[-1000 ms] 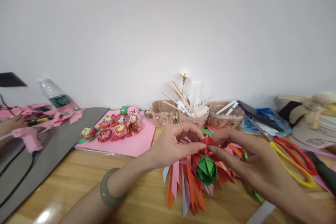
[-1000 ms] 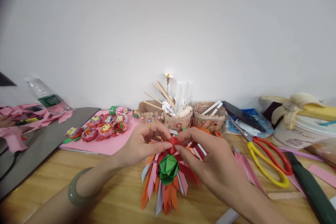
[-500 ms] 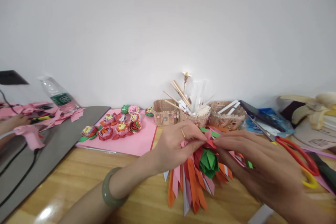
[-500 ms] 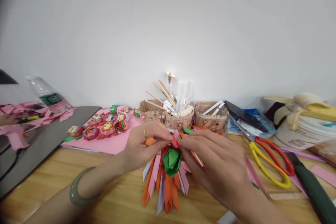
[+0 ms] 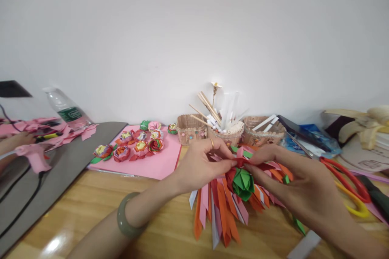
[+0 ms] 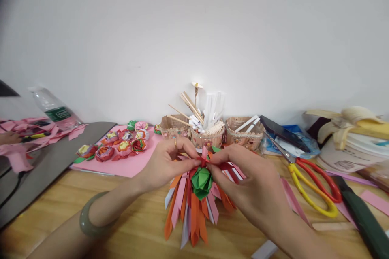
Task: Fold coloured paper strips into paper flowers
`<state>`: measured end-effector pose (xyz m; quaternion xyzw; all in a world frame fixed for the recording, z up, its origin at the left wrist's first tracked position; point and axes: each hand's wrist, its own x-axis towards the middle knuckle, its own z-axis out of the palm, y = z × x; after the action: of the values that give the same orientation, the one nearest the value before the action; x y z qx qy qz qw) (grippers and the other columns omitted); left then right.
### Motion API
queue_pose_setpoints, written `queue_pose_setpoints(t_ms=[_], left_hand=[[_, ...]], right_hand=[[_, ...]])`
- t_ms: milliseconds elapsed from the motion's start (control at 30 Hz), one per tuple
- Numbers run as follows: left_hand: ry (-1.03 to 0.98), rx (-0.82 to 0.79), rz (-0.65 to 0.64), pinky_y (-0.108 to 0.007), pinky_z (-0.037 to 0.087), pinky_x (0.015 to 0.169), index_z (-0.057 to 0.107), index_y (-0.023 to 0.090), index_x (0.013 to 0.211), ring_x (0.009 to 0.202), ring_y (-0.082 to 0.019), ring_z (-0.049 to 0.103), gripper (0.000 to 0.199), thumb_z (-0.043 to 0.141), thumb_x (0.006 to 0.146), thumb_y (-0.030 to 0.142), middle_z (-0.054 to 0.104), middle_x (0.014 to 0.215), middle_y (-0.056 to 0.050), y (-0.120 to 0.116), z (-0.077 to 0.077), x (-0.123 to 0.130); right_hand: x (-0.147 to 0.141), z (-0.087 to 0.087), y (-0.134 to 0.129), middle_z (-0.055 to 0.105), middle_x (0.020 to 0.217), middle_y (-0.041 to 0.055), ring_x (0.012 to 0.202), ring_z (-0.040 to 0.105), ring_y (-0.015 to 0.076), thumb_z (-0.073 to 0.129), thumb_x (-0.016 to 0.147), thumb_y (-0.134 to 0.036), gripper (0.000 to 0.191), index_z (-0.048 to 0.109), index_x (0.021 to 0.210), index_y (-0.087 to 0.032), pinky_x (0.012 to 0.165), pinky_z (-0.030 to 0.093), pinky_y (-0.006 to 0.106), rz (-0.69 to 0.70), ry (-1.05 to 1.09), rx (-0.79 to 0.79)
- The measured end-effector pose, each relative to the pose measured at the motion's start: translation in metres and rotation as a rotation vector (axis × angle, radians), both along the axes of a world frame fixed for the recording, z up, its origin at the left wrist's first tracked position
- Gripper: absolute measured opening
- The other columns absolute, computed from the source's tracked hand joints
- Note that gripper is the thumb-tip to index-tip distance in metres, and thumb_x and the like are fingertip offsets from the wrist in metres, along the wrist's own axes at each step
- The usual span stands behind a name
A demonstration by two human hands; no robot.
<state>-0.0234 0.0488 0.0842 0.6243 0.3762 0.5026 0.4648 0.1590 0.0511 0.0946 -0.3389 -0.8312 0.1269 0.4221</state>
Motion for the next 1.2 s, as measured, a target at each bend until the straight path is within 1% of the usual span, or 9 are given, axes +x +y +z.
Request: queue_pose_setpoints(t_ms=[133,300,467,533,600,667,867,1000,1200], left_hand=[[-0.034,0.138,-0.001,-0.024,0.042,0.059,0.061,0.016,0.065,0.066,-0.011,0.054,0.008,0.061,0.066,0.007,0.058,0.073,-0.001,-0.001,0.003,-0.002],[-0.123,-0.131,-0.171,-0.029,0.047,0.069,0.067,0.017,0.086,0.076,-0.015,0.059,0.016,0.060,0.077,0.027,0.064,0.083,-0.004,0.005,0.003,-0.003],[-0.125,0.025,-0.013,-0.030,0.045,0.074,0.065,0.016,0.074,0.078,-0.015,0.058,0.013,0.069,0.074,0.029,0.063,0.080,-0.003,0.008,-0.004,-0.001],[-0.120,0.175,0.073,-0.030,0.045,0.077,0.064,0.018,0.075,0.081,-0.015,0.057,0.012,0.067,0.077,0.029,0.061,0.081,-0.003,0.009,-0.006,-0.002],[-0.058,0.326,0.122,-0.031,0.044,0.082,0.063,0.019,0.077,0.087,-0.016,0.057,0.009,0.064,0.081,0.027,0.060,0.085,-0.003,0.008,-0.008,-0.002],[0.005,0.436,0.145,-0.032,0.043,0.086,0.062,0.019,0.079,0.092,-0.017,0.056,0.007,0.061,0.083,0.025,0.060,0.088,-0.003,0.007,-0.009,-0.002],[0.026,0.415,0.102,-0.035,0.043,0.090,0.054,0.020,0.084,0.101,-0.019,0.055,0.006,0.053,0.088,0.023,0.055,0.092,-0.004,0.003,-0.019,0.005],[-0.091,0.277,0.111,-0.036,0.042,0.091,0.048,0.020,0.083,0.100,-0.019,0.053,0.010,0.046,0.091,0.026,0.050,0.093,-0.005,0.001,-0.026,0.011],[-0.121,0.113,0.198,-0.027,0.041,0.073,0.045,0.020,0.080,0.075,-0.013,0.048,0.014,0.043,0.092,0.027,0.047,0.080,0.000,-0.002,-0.026,0.016]], right_hand=[[0.000,0.000,-0.001,0.067,0.069,0.0005,0.063,0.063,0.0171,0.058,0.081,-0.012,0.014,0.058,0.081,-0.026,0.057,0.051,0.030,0.074,-0.030,0.243],[0.001,-0.004,0.004,0.068,0.076,0.0016,0.069,0.064,0.0155,0.056,0.083,-0.008,0.016,0.057,0.088,-0.023,0.063,0.052,0.028,0.098,-0.066,0.381],[0.000,-0.007,0.004,0.068,0.087,0.0063,0.082,0.063,0.0206,0.063,0.079,-0.010,0.017,0.060,0.091,-0.021,0.075,0.049,0.035,-0.037,-0.065,0.538],[-0.001,-0.006,0.003,0.067,0.084,0.0055,0.077,0.062,0.0197,0.063,0.080,-0.016,0.012,0.061,0.090,-0.021,0.069,0.049,0.033,-0.113,-0.006,0.435],[-0.004,-0.003,0.001,0.064,0.071,0.0013,0.062,0.060,0.0157,0.058,0.084,-0.024,0.005,0.062,0.084,-0.022,0.055,0.048,0.027,-0.095,0.015,0.137],[-0.007,-0.001,0.000,0.058,0.058,-0.0019,0.049,0.053,0.0121,0.051,0.087,-0.033,0.021,0.060,0.072,-0.022,0.042,0.041,0.022,-0.028,0.032,-0.229],[-0.017,-0.004,-0.006,0.042,0.047,-0.0060,0.039,0.036,0.0071,0.059,0.075,-0.052,0.037,0.053,0.057,-0.020,0.035,0.027,0.019,0.001,0.295,-0.814],[-0.023,-0.010,-0.012,0.051,0.048,-0.0029,0.043,0.047,0.0109,0.061,0.069,-0.057,0.040,0.052,0.055,-0.021,0.041,0.039,0.022,-0.011,0.316,-0.895],[-0.028,-0.020,-0.015,0.053,0.051,-0.0010,0.050,0.053,0.0145,0.056,0.073,-0.054,0.038,0.050,0.055,-0.022,0.047,0.041,0.025,-0.055,0.239,-0.678]])
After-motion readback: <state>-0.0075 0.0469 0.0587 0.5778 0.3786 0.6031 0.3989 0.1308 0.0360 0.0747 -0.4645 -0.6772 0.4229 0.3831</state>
